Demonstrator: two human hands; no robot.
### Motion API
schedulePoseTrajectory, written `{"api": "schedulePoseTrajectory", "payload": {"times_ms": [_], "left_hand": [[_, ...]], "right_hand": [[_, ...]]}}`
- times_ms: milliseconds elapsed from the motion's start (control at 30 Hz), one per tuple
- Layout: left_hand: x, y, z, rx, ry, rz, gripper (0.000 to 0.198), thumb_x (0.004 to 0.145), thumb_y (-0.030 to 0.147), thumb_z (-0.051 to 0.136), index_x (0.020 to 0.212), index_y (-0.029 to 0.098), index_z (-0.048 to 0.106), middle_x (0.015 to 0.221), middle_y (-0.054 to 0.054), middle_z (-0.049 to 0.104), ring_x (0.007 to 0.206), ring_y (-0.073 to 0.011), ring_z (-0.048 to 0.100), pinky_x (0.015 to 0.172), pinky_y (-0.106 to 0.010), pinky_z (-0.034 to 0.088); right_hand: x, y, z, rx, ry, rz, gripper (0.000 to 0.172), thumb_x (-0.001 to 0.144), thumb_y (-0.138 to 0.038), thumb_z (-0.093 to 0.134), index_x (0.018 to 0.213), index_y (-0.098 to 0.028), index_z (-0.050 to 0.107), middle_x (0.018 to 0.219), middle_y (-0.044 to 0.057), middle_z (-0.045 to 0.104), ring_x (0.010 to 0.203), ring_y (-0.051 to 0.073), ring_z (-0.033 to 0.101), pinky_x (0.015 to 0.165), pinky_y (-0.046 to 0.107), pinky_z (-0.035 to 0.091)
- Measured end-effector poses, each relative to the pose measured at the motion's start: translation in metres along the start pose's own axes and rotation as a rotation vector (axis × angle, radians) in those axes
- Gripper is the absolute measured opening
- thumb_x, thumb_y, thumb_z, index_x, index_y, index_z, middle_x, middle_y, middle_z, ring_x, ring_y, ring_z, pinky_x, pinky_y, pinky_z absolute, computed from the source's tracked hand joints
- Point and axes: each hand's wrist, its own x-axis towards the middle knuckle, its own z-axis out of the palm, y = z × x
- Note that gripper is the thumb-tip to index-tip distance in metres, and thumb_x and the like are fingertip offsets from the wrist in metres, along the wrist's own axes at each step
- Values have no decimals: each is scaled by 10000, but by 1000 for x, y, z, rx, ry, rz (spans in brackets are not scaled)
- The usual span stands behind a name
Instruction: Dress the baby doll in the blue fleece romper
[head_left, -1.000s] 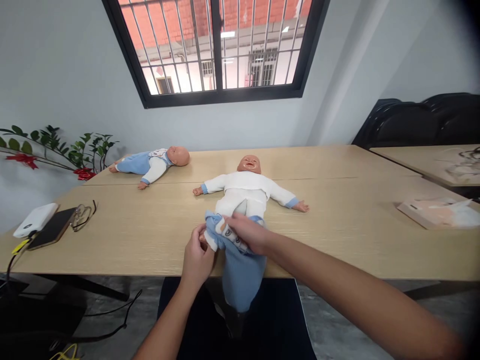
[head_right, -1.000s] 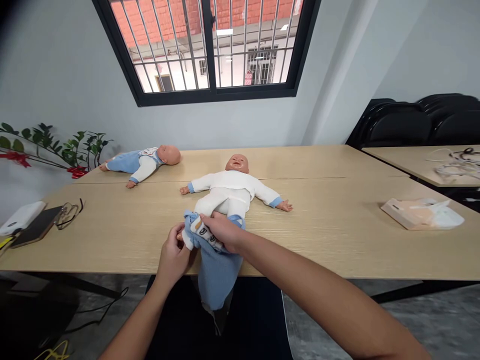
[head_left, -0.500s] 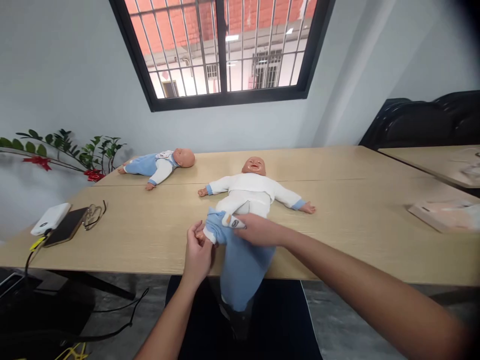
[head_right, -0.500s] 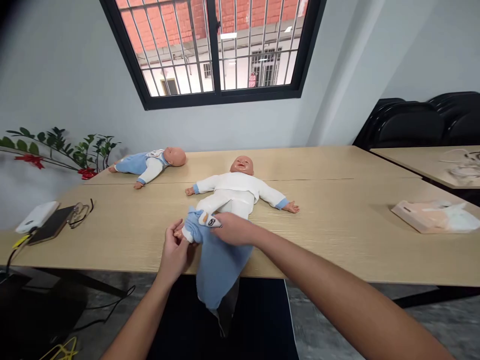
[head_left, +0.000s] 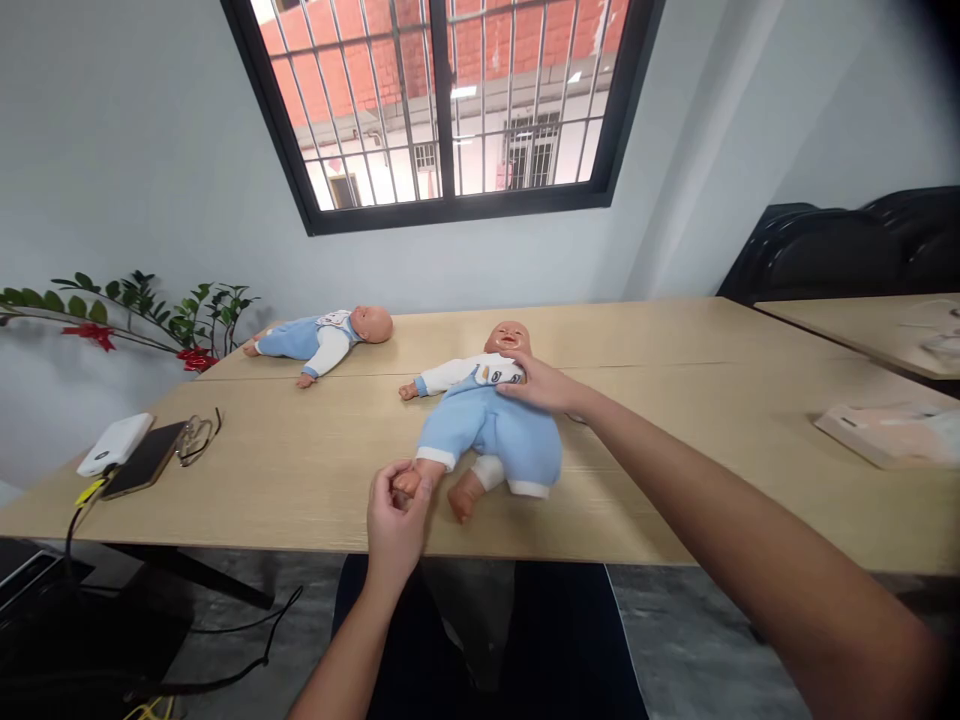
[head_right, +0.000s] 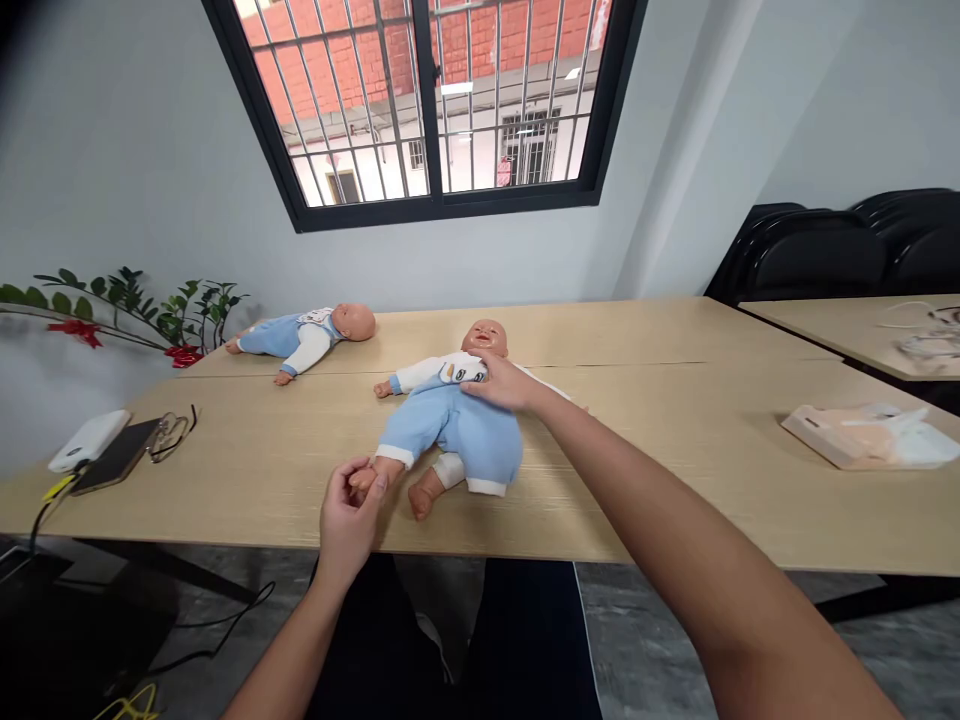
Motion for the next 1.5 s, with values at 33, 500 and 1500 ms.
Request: {"api": "schedulePoseTrajectory", "payload": {"times_ms": [33, 500, 1500], "left_hand": [[0, 0, -1, 63, -29, 33, 436, 873, 459, 734, 1200, 192, 626, 1209, -106, 668, 1115, -221, 660, 985, -364, 540], [-9, -1, -27, 371, -368, 191, 463, 936, 411, 637, 1353, 234, 542, 1165, -86, 583, 1109, -242, 588, 1008, -442, 509], [193, -7, 108, -23, -505, 51, 529, 851, 711, 614, 772, 188, 632, 747, -25, 656, 767, -178, 580, 760, -297, 490]], "right_hand": [[-4, -5, 3, 8, -4, -10, 779, 937, -503, 637, 1584, -151, 383, 1631, 160, 413, 1484, 305, 437, 1220, 438, 364], [-32, 45, -7, 492, 406, 300, 476, 877, -398, 689, 1270, -132, 662, 973, 90, 726, 813, 166, 651, 775, 284, 537], [-35, 39, 11, 572, 13, 20, 437, 932, -540, 629, 1150, -175, 734, 1151, 96, 726, 1023, 219, 650, 968, 375, 511]]}}
